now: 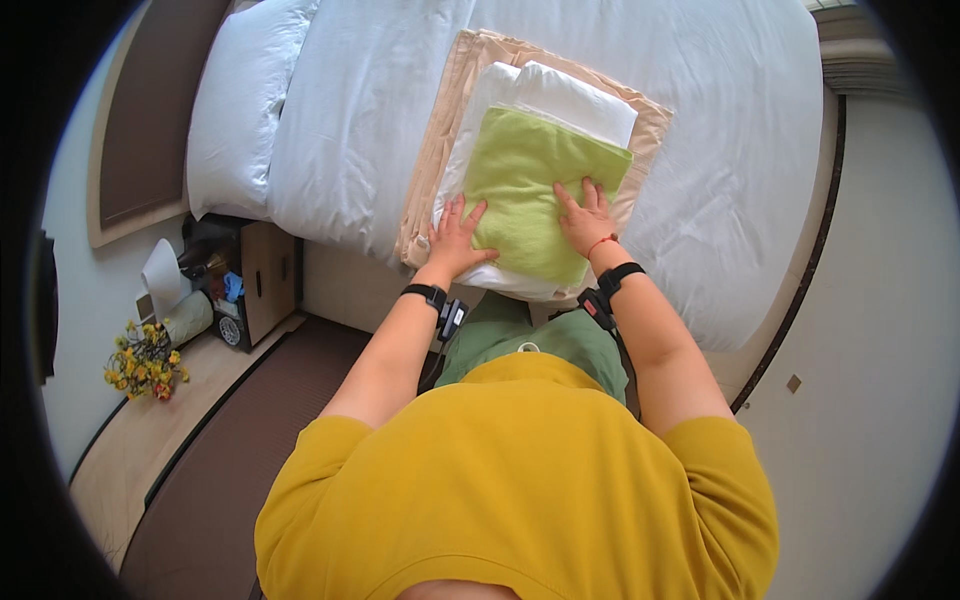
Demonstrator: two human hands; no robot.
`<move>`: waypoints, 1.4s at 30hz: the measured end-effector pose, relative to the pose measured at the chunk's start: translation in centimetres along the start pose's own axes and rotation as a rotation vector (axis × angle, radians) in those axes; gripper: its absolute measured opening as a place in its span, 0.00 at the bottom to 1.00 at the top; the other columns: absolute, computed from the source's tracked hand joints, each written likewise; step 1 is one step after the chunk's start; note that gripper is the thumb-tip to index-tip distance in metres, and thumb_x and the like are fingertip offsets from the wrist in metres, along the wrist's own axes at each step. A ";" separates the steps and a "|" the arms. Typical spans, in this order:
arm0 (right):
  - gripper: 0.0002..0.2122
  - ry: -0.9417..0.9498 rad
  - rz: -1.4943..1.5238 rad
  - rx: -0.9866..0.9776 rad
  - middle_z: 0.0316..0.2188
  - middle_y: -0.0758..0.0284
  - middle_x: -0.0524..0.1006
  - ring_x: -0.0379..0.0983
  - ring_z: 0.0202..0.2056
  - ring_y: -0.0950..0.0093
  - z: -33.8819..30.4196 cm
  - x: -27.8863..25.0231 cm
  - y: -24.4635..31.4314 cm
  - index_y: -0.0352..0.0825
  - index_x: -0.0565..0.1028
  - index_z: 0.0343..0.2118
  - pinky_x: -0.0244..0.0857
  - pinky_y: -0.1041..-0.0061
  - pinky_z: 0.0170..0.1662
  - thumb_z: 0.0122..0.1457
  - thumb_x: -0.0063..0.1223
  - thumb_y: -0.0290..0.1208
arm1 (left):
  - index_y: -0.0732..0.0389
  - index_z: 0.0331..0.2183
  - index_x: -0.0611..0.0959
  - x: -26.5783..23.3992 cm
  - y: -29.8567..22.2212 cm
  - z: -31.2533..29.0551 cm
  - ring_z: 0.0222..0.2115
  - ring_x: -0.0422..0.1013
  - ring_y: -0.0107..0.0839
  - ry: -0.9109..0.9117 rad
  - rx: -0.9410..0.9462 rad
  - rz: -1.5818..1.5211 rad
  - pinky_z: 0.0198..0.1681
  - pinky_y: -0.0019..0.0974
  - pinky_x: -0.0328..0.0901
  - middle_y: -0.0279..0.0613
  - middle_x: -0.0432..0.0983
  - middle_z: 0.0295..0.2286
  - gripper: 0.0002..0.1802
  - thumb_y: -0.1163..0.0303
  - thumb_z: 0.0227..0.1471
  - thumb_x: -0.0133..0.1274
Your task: The person folds several cloths and pillowcases by hand on a bed and then places the stack inside a closet.
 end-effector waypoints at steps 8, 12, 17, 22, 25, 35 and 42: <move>0.25 -0.060 0.561 0.116 0.47 0.51 0.69 0.66 0.48 0.55 4.7 0.8 -5.3 0.41 0.71 0.49 0.61 0.63 0.52 0.50 0.58 0.48 | 0.52 0.57 0.65 -0.8 5.7 7.3 0.54 0.61 0.47 -0.035 0.107 -0.477 0.55 0.43 0.60 0.53 0.61 0.54 0.43 0.60 0.39 0.65; 0.30 -0.352 0.785 0.580 0.37 0.57 0.76 0.73 0.41 0.62 2.0 1.4 -18.5 0.29 0.72 0.43 0.67 0.70 0.44 0.48 0.60 0.53 | 0.70 0.51 0.67 -1.6 13.4 8.0 0.47 0.68 0.42 -0.389 -0.373 -0.921 0.49 0.39 0.64 0.56 0.68 0.48 0.42 0.56 0.40 0.65; 0.39 0.083 0.987 1.021 0.52 0.54 0.65 0.66 0.52 0.57 1.8 8.5 -23.1 0.33 0.61 0.55 0.63 0.51 0.49 0.45 0.62 0.55 | 0.70 0.54 0.64 9.5 21.3 2.4 0.49 0.65 0.43 -0.347 -0.613 -0.871 0.50 0.41 0.63 0.55 0.67 0.48 0.46 0.51 0.42 0.64; 0.42 0.443 1.070 0.839 0.57 0.55 0.59 0.60 0.56 0.56 5.9 12.9 -23.2 0.39 0.50 0.59 0.59 0.40 0.49 0.48 0.61 0.53 | 0.68 0.55 0.63 8.4 21.4 7.6 0.51 0.63 0.47 -0.360 -0.342 -0.441 0.54 0.44 0.59 0.58 0.67 0.49 0.44 0.52 0.45 0.62; 0.40 0.493 1.211 0.755 0.56 0.60 0.62 0.60 0.56 0.58 7.0 13.5 -19.6 0.41 0.49 0.59 0.61 0.42 0.48 0.49 0.60 0.49 | 0.69 0.53 0.66 6.2 23.0 12.2 0.48 0.66 0.40 -0.298 -0.383 -0.947 0.52 0.40 0.60 0.52 0.69 0.48 0.42 0.49 0.46 0.60; 0.27 0.343 1.816 0.833 0.49 0.64 0.73 0.71 0.47 0.69 2.3 16.4 -17.6 0.40 0.64 0.55 0.69 0.66 0.48 0.55 0.56 0.45 | 0.63 0.56 0.63 2.1 7.2 16.7 0.48 0.69 0.36 0.394 -0.406 -1.337 0.49 0.41 0.67 0.51 0.70 0.48 0.43 0.56 0.44 0.65; 0.20 -0.002 1.748 0.674 0.41 0.62 0.77 0.75 0.40 0.70 2.4 9.1 -16.9 0.36 0.70 0.49 0.69 0.69 0.40 0.57 0.51 0.40 | 0.71 0.50 0.71 -3.1 1.5 13.6 0.41 0.73 0.34 0.452 -0.309 -1.100 0.43 0.36 0.70 0.50 0.74 0.44 0.37 0.55 0.46 0.62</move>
Point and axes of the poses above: each hand's wrist, its own z-axis towards the middle knuckle, its own x-axis out of the palm, y = z × x, the point moved 10 cm from there along z, towards the middle knuckle
